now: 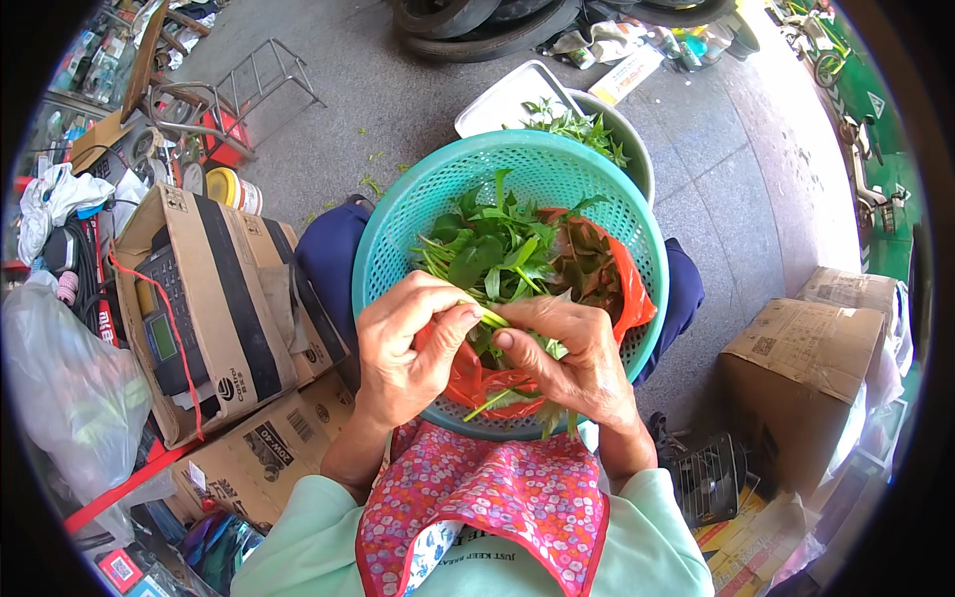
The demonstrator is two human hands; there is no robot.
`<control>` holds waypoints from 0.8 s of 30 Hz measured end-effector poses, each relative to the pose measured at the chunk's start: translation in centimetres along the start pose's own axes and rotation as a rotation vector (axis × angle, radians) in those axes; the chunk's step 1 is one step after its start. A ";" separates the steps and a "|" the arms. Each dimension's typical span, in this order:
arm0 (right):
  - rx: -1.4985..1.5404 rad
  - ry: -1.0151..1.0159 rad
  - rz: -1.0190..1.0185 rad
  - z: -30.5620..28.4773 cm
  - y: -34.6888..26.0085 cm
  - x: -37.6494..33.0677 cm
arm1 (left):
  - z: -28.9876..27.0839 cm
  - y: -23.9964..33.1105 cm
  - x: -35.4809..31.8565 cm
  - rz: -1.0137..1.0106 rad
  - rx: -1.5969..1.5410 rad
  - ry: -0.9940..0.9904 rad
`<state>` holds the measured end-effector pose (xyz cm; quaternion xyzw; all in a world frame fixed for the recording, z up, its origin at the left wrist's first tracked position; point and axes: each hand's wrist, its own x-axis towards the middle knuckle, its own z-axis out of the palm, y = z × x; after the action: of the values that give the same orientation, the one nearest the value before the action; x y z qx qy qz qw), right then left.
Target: The person sits on the ground and sorts leafy green vegetables by hand, picking up stems, removing leaves, and placing them into a green basket lined with a red plastic bag. The person repeatedly handles individual stems and leaves throughout the clip.
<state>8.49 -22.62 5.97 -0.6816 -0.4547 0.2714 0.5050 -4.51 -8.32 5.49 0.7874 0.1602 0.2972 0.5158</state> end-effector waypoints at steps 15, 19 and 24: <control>-0.105 0.072 -0.043 1.1 -0.3 0.9 | 1.2 -0.6 0.1 0.153 0.237 -0.032; -0.205 0.108 -0.118 1.4 0.4 1.0 | 1.2 -0.6 0.3 0.099 0.179 -0.066; -0.180 0.267 -0.213 2.0 1.0 1.5 | 1.5 -0.7 0.7 -0.180 -0.086 -0.054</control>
<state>7.88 -20.45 4.46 -0.7021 -0.4755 0.0818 0.5236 -3.01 -8.70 4.61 0.7548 0.2033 0.2348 0.5778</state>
